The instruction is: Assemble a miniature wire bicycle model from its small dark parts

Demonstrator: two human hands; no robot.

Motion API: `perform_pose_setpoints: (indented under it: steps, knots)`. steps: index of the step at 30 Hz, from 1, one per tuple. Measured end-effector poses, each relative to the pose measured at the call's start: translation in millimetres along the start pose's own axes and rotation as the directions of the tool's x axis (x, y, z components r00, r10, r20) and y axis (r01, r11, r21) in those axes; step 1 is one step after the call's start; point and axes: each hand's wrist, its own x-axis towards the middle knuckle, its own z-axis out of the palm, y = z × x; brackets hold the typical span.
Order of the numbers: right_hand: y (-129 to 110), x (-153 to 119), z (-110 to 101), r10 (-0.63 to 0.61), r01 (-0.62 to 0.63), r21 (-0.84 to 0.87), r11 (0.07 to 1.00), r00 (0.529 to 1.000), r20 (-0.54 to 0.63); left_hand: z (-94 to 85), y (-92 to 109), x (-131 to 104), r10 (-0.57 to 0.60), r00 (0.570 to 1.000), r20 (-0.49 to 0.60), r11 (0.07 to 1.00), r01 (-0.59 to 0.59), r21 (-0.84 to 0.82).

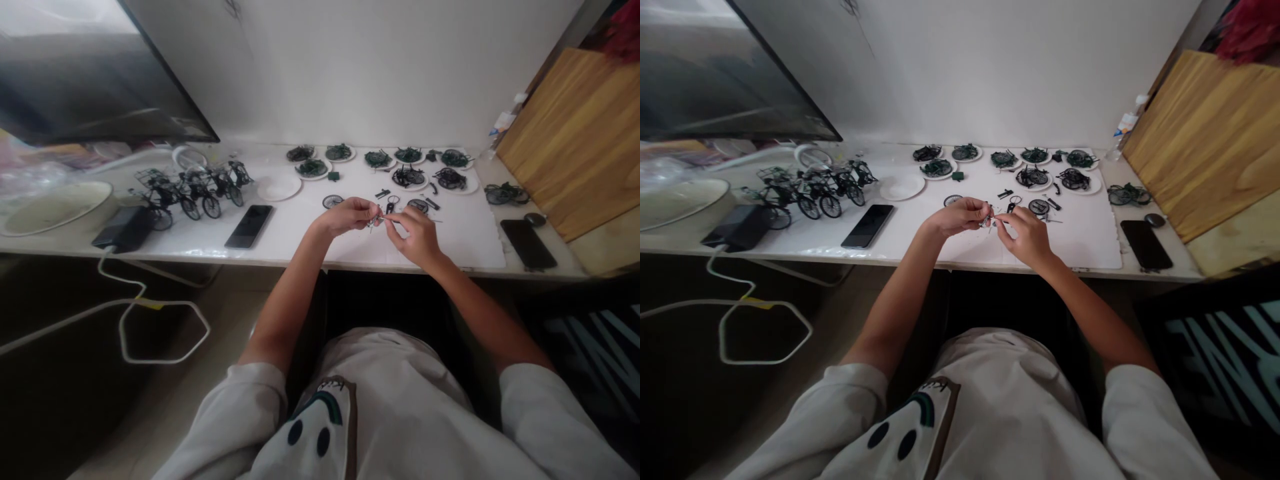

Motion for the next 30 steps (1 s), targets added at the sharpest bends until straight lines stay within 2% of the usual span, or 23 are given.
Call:
perform_pose_setpoints:
  steps: [6, 21, 30]
  knots:
    - [-1.7, 0.1, -0.1, -0.015, 0.015, 0.003, 1.000, 1.000, -0.023, -0.3, -0.2, -0.2, -0.016, 1.000, -0.002, 1.000, 0.015, -0.007]
    - [-2.0, 0.4, -1.9, 0.036, -0.035, -0.022, 0.999, 0.999, 0.026, 1.3, -0.2, 0.1, -0.033, 0.999, -0.022, 0.999, 0.033, 0.017]
    - [-1.2, -0.8, 1.1, 0.025, -0.023, -0.050, 0.998, 0.999, 0.022, 0.9, -0.5, 0.2, -0.014, 1.000, 0.010, 1.000, 0.014, -0.004]
